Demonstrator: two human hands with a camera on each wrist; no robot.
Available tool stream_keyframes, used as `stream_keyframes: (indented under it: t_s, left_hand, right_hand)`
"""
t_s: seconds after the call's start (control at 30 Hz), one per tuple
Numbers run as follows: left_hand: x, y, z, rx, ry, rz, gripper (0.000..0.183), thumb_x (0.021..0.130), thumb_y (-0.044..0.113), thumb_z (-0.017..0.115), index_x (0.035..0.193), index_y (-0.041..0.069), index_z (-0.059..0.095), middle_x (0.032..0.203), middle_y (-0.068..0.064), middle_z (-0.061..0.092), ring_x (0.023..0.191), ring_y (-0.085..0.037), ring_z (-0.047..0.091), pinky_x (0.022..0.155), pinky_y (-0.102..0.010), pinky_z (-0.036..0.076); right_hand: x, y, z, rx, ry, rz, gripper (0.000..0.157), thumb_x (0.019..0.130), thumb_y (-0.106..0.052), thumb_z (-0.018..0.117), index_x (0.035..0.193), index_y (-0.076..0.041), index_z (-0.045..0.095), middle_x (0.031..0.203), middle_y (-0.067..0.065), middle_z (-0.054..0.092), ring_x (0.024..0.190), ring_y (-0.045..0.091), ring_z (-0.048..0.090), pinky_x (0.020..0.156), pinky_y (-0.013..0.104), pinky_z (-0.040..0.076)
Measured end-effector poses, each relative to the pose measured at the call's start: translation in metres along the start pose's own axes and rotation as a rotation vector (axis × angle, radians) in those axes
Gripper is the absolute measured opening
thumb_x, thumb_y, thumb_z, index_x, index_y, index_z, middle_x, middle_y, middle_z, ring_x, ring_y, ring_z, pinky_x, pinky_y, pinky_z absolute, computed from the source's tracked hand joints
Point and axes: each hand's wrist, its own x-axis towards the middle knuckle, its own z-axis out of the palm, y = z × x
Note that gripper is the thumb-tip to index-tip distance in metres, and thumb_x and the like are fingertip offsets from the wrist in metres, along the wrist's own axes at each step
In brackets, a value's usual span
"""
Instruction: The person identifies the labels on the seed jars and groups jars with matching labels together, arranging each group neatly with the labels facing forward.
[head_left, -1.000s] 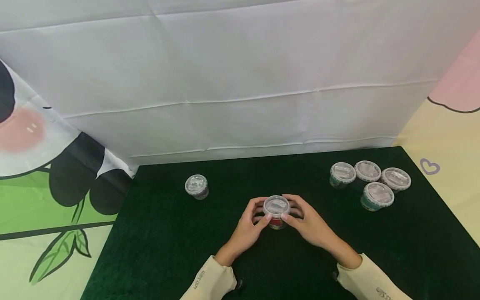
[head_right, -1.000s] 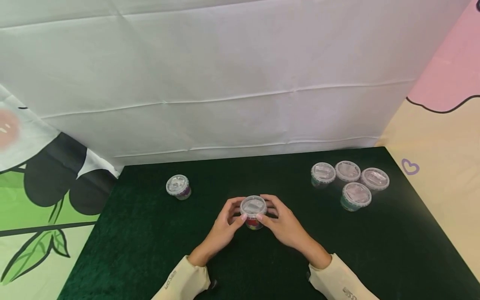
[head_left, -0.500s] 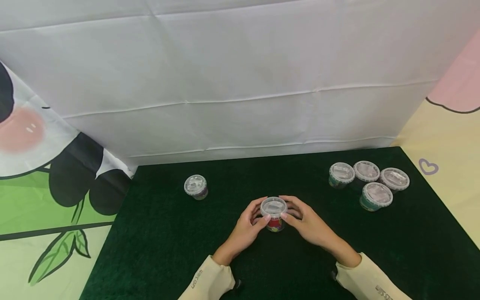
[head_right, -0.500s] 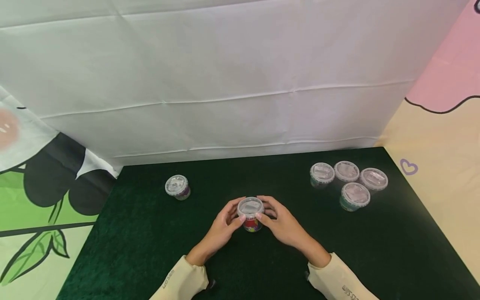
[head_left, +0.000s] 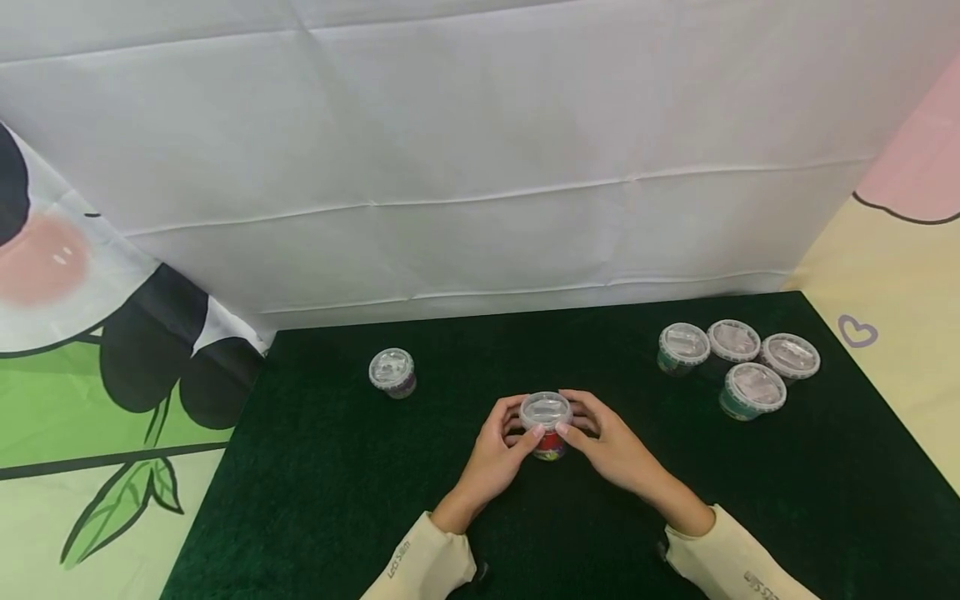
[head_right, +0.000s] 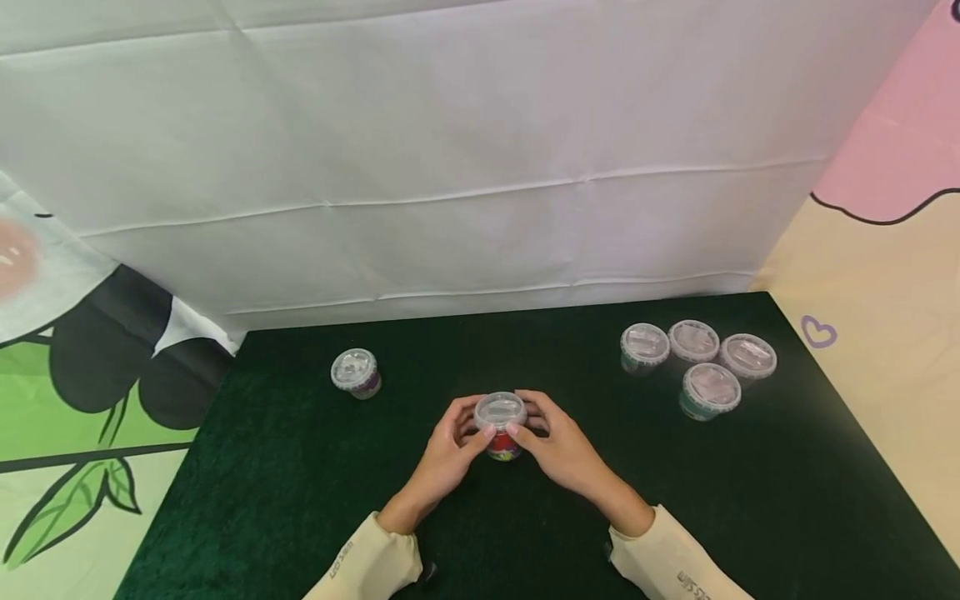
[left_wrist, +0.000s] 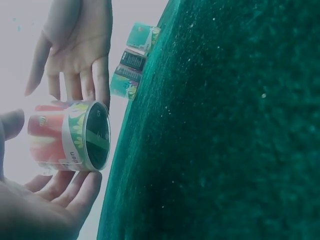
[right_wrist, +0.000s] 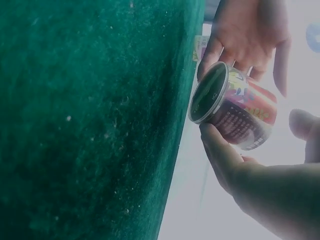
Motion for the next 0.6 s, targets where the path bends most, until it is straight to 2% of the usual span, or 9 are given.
stream_keyframes:
  t_s: [0.33, 0.6]
  left_hand:
    - [-0.005, 0.000, 0.000, 0.038, 0.047, 0.008, 0.051, 0.106, 0.027, 0.067, 0.148, 0.006, 0.047, 0.144, -0.013, 0.057, 0.127, -0.027, 0.060, 0.100, -0.031, 0.053]
    - [-0.009, 0.002, -0.004, 0.053, 0.076, 0.009, 0.051, 0.105, 0.027, 0.068, 0.147, 0.006, 0.048, 0.142, -0.013, 0.059, 0.126, -0.027, 0.060, 0.099, -0.033, 0.053]
  right_hand:
    - [0.004, 0.006, 0.007, -0.026, 0.008, -0.003, 0.055, 0.110, -0.017, 0.058, 0.157, 0.000, 0.037, 0.148, 0.027, 0.053, 0.137, 0.046, 0.054, 0.111, 0.058, 0.049]
    - [0.008, 0.003, 0.013, -0.030, -0.001, -0.016, 0.054, 0.110, -0.017, 0.058, 0.156, 0.002, 0.038, 0.147, 0.028, 0.052, 0.137, 0.047, 0.054, 0.111, 0.058, 0.050]
